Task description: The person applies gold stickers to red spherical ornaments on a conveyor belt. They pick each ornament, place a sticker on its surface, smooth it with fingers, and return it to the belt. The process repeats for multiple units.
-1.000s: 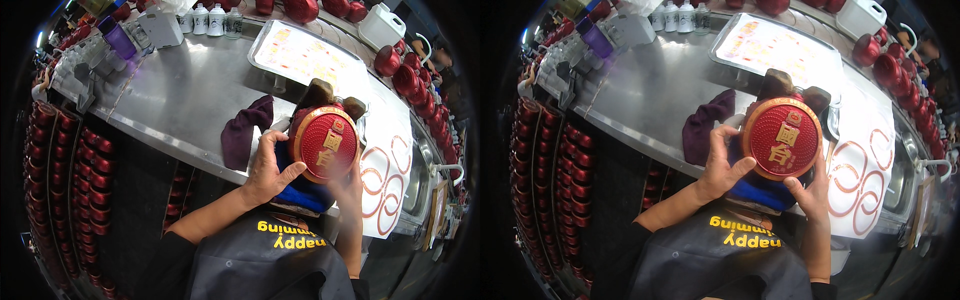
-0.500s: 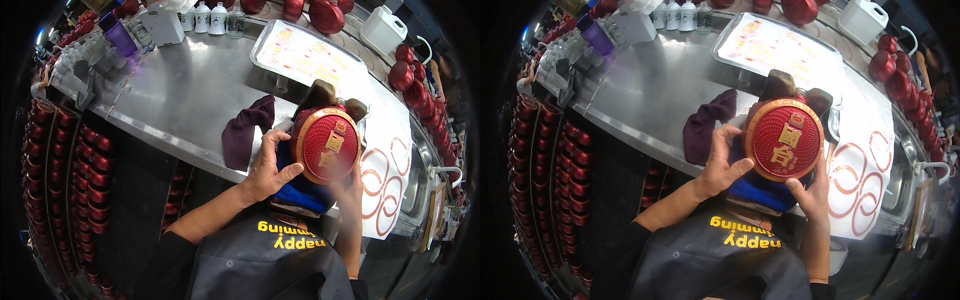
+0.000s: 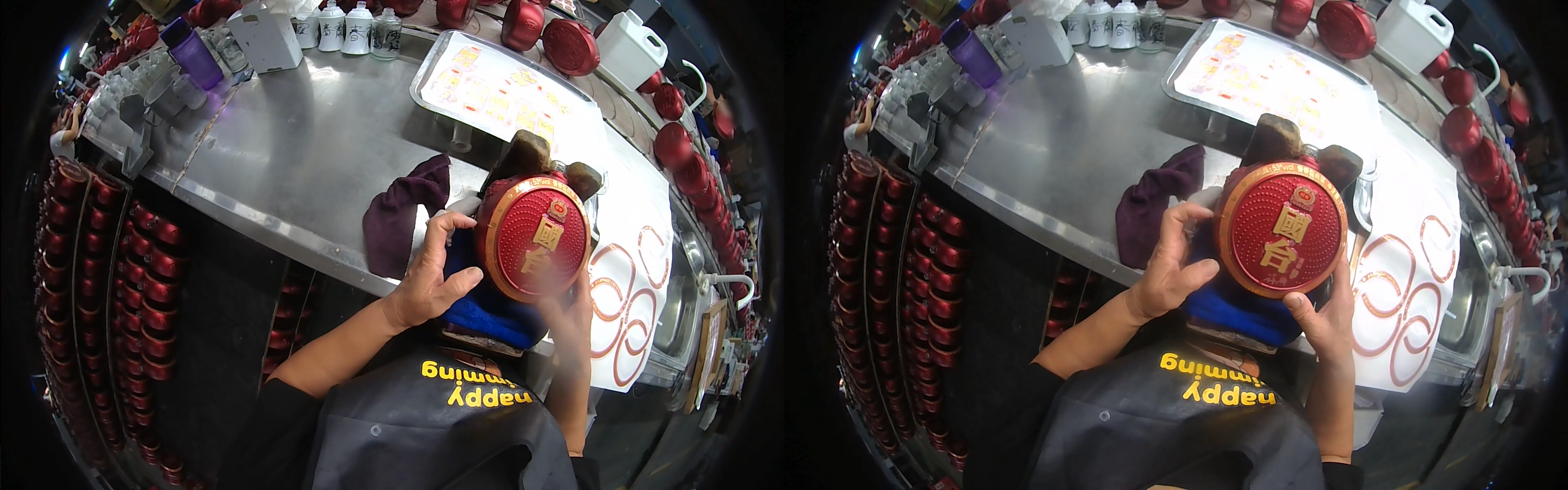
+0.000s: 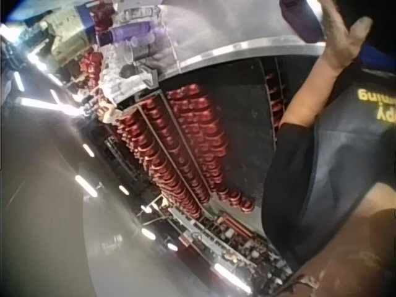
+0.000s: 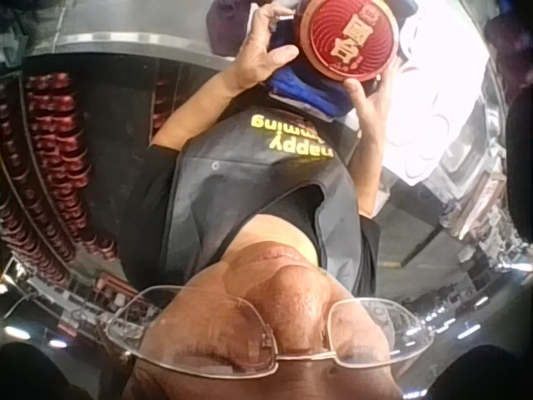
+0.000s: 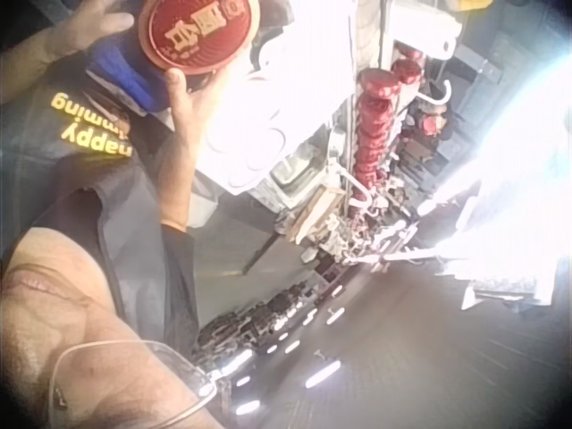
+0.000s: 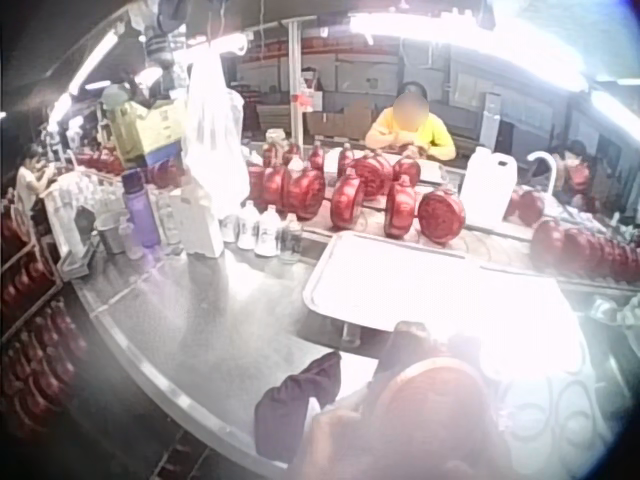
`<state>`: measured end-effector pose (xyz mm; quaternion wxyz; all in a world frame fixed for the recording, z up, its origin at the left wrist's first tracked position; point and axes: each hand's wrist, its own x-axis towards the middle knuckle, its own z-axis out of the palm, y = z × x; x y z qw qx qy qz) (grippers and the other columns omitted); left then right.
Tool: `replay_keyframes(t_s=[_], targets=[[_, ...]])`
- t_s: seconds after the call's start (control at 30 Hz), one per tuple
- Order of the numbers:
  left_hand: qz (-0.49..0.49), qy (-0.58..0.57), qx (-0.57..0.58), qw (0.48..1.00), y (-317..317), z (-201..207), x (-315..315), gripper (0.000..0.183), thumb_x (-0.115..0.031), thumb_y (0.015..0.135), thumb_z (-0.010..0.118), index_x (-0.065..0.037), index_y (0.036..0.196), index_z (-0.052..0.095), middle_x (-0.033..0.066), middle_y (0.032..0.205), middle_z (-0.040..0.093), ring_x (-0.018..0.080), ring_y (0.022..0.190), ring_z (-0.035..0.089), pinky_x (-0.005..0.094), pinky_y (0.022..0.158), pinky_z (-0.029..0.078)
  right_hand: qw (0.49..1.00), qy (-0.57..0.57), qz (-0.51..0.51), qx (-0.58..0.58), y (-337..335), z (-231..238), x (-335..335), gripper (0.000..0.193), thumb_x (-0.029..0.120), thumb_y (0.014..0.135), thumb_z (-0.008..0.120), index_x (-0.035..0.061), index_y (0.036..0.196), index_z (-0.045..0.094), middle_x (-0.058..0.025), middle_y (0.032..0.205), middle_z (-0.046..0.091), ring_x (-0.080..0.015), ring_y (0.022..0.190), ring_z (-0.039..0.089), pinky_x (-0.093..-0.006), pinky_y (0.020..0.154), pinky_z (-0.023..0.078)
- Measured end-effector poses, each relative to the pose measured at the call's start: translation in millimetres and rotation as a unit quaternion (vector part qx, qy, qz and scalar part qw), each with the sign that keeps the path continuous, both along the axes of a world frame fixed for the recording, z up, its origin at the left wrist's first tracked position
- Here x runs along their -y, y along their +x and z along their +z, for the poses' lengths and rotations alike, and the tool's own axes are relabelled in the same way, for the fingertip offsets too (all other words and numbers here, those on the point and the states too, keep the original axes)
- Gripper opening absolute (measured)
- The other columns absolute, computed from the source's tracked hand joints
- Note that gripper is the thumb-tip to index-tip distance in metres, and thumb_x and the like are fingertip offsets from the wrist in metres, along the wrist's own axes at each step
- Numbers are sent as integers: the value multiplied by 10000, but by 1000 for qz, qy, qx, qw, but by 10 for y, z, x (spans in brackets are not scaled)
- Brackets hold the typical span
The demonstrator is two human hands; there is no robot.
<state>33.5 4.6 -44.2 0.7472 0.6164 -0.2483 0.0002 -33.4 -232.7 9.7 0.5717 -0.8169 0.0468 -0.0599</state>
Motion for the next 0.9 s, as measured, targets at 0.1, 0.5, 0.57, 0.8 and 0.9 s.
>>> replay_keyframes(t_s=[0.1,0.5,0.57,0.8,0.9], targets=[[8,-1,-18,1000,-16,17,-5,619,-147,906,692,16,1415,379,181,1375,438,277,1341,424,392,1207,278,1000,0,3,-9,-5,-5,6,1082,659,821,816,-50,1530,412,-198,1431,566,-292,1339,540,-425,1147,392],[77,61,70,993,-13,-34,60,678,-330,921,803,-3,1363,406,188,1267,481,303,1223,498,402,1116,373,1000,-2,8,-11,-12,-31,44,1102,610,827,824,-58,1571,359,-223,1482,532,-312,1391,508,-433,1171,372],[66,69,81,992,-7,-50,52,716,-360,911,825,-9,1369,400,183,1274,473,298,1234,491,404,1119,370,1000,-2,16,-14,-12,-56,69,1121,602,827,824,-60,1588,333,-233,1500,520,-322,1410,496,-439,1181,363],[56,75,86,992,26,-54,60,804,-391,894,851,-17,1400,351,174,1325,437,294,1272,466,423,1138,355,999,18,47,21,5,-163,117,1144,502,800,866,-82,1600,293,-244,1573,438,-349,1486,406,-461,1227,306],[54,77,83,992,43,-45,67,820,-395,893,853,-13,1407,341,184,1338,434,299,1277,469,428,1150,346,999,0,44,13,-2,-176,119,1137,497,803,864,-83,1598,295,-249,1555,454,-360,1474,419,-474,1224,307]])
